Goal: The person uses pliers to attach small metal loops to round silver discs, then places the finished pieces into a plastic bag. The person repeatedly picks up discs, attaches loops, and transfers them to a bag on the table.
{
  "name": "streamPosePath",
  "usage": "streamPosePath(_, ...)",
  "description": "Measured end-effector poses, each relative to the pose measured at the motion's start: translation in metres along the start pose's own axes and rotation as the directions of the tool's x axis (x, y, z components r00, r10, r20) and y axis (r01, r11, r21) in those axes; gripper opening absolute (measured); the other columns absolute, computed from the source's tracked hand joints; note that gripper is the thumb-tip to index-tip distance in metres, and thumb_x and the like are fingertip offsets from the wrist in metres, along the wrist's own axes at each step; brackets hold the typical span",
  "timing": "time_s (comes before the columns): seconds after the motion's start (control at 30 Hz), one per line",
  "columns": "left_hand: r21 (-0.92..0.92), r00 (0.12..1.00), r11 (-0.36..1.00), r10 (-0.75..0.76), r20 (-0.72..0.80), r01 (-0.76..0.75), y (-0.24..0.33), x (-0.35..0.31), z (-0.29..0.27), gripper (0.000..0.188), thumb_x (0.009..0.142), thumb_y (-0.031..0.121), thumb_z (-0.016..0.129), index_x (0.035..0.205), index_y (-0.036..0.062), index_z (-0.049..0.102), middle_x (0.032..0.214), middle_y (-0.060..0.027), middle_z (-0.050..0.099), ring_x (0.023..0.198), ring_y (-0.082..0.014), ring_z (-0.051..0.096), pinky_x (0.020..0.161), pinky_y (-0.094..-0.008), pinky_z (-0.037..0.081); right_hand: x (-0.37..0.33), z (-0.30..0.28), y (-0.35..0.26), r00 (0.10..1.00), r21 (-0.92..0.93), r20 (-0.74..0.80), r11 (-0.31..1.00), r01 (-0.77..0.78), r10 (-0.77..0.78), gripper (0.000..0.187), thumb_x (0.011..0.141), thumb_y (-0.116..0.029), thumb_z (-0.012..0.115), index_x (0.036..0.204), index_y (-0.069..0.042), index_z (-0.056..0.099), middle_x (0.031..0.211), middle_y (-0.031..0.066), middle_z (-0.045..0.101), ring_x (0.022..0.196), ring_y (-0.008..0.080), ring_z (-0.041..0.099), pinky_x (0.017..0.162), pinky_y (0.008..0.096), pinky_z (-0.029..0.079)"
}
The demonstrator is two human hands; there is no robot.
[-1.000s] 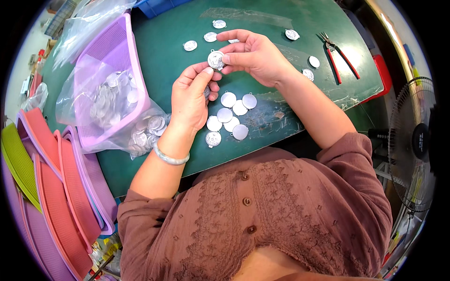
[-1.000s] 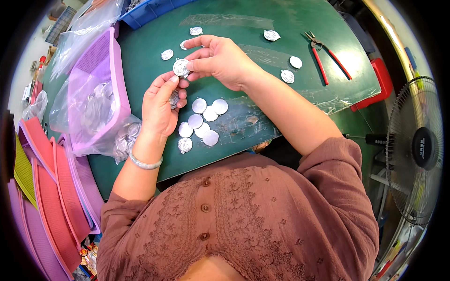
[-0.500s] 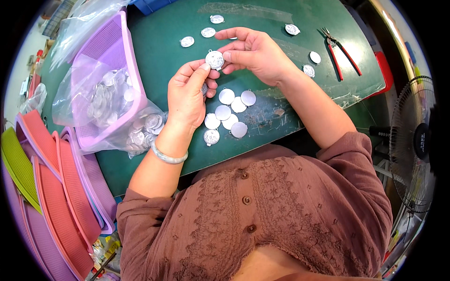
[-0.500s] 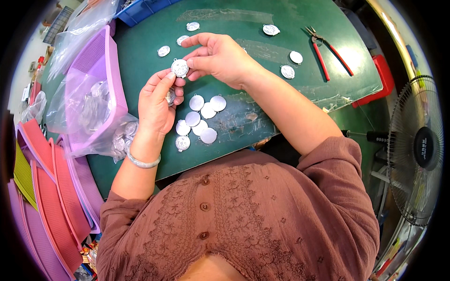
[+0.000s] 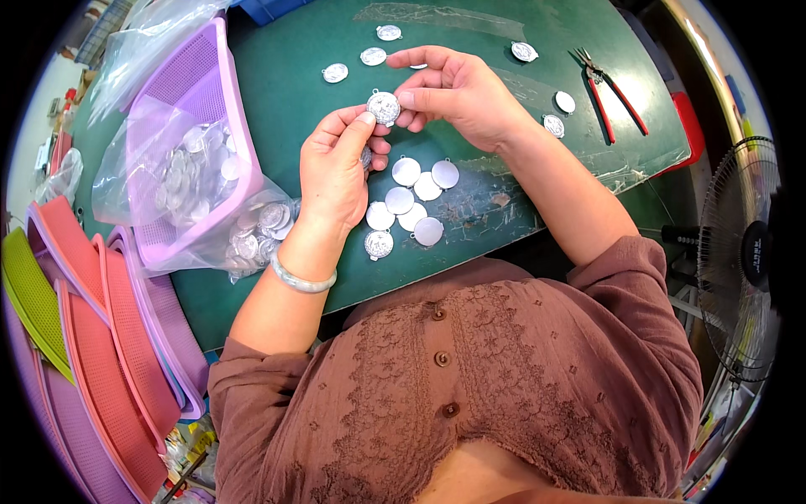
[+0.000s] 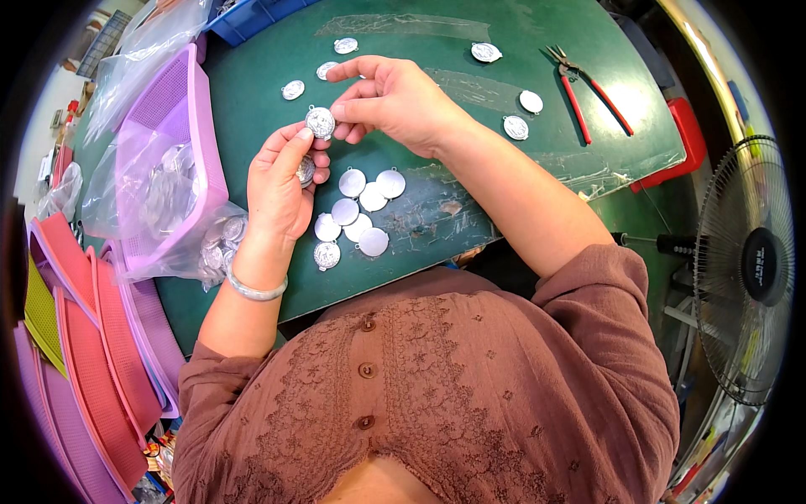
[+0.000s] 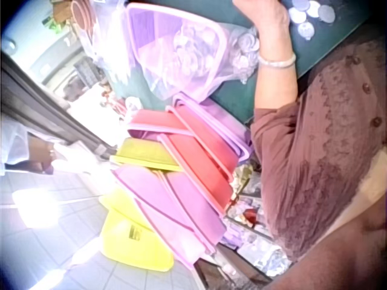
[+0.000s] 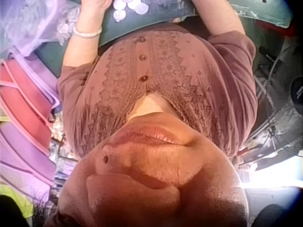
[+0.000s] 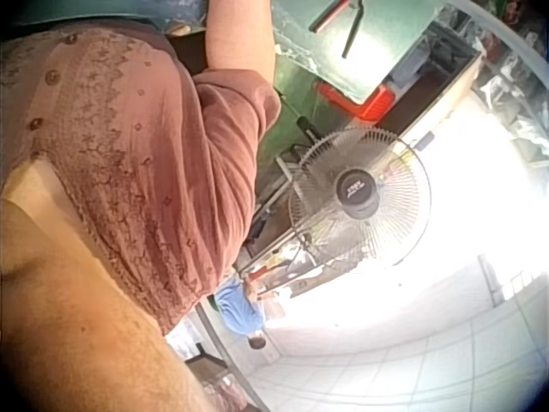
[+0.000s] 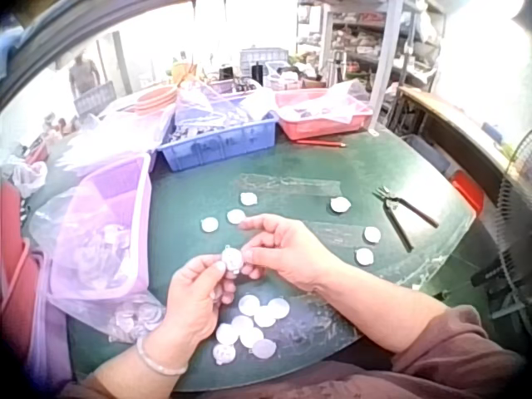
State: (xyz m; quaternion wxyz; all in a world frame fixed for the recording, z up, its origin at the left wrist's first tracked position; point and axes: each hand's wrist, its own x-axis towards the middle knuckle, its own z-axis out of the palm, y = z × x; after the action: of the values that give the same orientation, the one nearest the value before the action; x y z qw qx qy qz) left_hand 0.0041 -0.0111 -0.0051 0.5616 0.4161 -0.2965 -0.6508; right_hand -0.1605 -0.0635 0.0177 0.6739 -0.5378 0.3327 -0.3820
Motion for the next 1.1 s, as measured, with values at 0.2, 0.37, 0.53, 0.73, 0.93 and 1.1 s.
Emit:
streamPosePath(0.2,-0.003,1.000,1.000,0.020,0.009,-0.020,-0.001,0.001,-0.002,0.012,0.084,0.010,0.054,0.092,0.0007,0.055,0.076,-0.0062,0.059,0.062,-0.0102,0.052,0.051,-0.0215,0.041,0.000,-0.001,0.000,1.000,0.026,0.013,1.000,-0.009,0.009,0.040,0.078,-0.002,0.059,0.115,0.003,0.045,0.083,0.0083,0.061,0.068,0.0131,0.058,0.063,0.0234,0.048)
streamPosePath(0.37,-0.012,1.000,1.000,0.004,-0.008,-0.004,0.000,0.001,0.002,0.015,0.086,0.013,0.051,0.092,-0.0004,0.055,0.079,-0.0083,0.059,0.062,-0.0113,0.053,0.053,-0.0226,0.043,0.000,0.004,0.008,0.992,-0.136,0.030,0.983,0.125,-0.122,0.038,0.079,0.002,0.055,0.116,0.003,0.045,0.086,0.0067,0.061,0.076,0.0118,0.058,0.070,0.0236,0.047)
streamPosePath(0.53,-0.081,0.996,0.994,-0.070,0.056,0.074,-0.001,0.003,-0.003,0.018,0.088,0.016,0.049,0.092,0.0001,0.055,0.080,-0.0102,0.060,0.063,-0.0130,0.054,0.053,-0.0241,0.044,0.000,0.003,0.013,0.951,-0.307,0.161,0.902,0.303,-0.265,0.036,0.080,0.004,0.051,0.116,0.003,0.045,0.088,0.0054,0.060,0.085,0.0108,0.056,0.077,0.0237,0.045)
streamPosePath(0.73,-0.082,0.996,0.993,-0.083,0.022,0.085,0.001,0.003,-0.002,0.018,0.088,0.017,0.049,0.093,0.0004,0.054,0.079,-0.0121,0.061,0.061,-0.0136,0.052,0.052,-0.0248,0.041,0.001,-0.002,0.005,0.966,-0.282,0.057,0.924,0.256,-0.251,0.033,0.081,0.002,0.052,0.114,0.001,0.048,0.089,0.0052,0.060,0.087,0.0098,0.055,0.078,0.0236,0.044)
streamPosePath(0.93,-0.081,0.994,0.992,-0.094,0.057,0.098,0.000,0.001,-0.001,0.017,0.088,0.016,0.048,0.089,0.0007,0.055,0.076,-0.0110,0.061,0.059,-0.0129,0.054,0.050,-0.0238,0.043,0.003,-0.001,0.012,0.975,-0.238,0.036,0.946,0.220,-0.218,0.034,0.079,0.000,0.056,0.112,0.002,0.049,0.089,0.0035,0.057,0.082,0.0081,0.054,0.074,0.0214,0.044)
streamPosePath(1.1,-0.024,0.993,0.996,-0.085,0.084,0.088,0.001,0.000,-0.001,0.017,0.087,0.017,0.049,0.089,0.0016,0.055,0.073,-0.0095,0.060,0.056,-0.0120,0.052,0.048,-0.0230,0.040,0.001,0.003,0.011,0.982,-0.240,0.058,0.952,0.191,-0.182,0.037,0.078,0.000,0.059,0.113,0.001,0.049,0.081,0.0019,0.057,0.073,0.0064,0.053,0.066,0.0197,0.044)
